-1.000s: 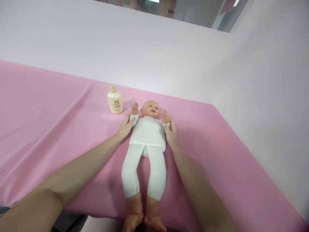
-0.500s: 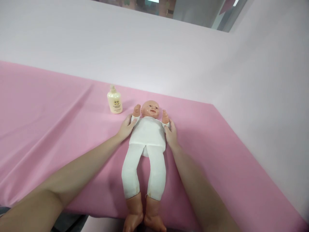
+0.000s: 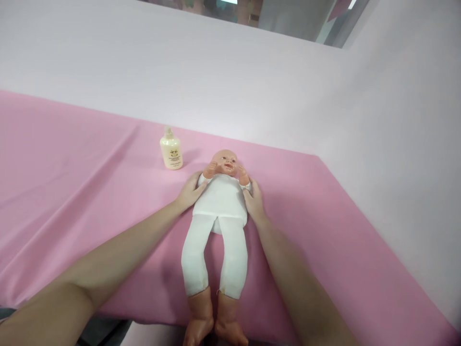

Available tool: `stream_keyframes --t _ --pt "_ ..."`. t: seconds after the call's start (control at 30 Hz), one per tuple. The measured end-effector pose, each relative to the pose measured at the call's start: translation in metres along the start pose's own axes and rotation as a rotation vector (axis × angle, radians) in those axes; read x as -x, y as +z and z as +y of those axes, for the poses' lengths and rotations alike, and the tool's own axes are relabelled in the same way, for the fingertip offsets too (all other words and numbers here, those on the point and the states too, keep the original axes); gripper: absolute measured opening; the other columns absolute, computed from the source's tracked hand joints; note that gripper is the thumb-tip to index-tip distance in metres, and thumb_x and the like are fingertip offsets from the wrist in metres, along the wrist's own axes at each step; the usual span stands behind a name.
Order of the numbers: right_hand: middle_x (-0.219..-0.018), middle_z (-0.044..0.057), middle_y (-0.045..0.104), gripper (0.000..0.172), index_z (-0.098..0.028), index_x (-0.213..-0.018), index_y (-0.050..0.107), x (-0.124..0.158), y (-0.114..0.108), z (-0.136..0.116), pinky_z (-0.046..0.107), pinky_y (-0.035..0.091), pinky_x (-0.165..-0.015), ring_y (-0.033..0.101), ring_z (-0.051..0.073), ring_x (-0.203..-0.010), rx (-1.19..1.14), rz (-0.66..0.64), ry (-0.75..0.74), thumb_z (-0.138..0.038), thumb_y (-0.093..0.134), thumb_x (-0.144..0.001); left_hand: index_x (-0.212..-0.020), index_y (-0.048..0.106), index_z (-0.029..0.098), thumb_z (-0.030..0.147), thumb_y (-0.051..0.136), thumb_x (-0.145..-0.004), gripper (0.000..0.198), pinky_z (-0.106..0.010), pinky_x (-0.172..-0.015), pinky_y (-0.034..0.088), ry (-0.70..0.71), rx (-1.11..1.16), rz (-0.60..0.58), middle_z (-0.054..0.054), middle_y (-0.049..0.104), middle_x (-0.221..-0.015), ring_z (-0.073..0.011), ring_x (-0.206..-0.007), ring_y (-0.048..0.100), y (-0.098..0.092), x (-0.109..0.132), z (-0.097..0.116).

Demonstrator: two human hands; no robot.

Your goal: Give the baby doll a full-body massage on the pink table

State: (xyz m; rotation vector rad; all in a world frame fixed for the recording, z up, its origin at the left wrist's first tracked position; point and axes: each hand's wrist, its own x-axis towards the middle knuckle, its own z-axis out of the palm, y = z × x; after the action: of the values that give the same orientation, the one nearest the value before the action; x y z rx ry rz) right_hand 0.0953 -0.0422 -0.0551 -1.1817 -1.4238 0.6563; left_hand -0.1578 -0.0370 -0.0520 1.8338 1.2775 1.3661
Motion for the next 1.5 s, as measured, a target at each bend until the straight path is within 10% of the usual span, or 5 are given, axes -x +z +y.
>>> stream_keyframes --t 1.5 --pt "-0.138 0.008 0.067 0.051 -0.023 -0.137 0.059 0.001 -0.002 -0.002 0.044 0.047 -0.115 0.062 0.025 -0.129 -0.056 0.010 0.027 -0.029 0.056 -0.087 -0.127 0.060 0.017 0.055 0.054 -0.095 0.050 -0.042 -0.103 0.050 -0.138 0.124 0.045 -0.011 0.071 -0.127 -0.0295 -0.119 0.063 0.000 -0.002 -0.009"
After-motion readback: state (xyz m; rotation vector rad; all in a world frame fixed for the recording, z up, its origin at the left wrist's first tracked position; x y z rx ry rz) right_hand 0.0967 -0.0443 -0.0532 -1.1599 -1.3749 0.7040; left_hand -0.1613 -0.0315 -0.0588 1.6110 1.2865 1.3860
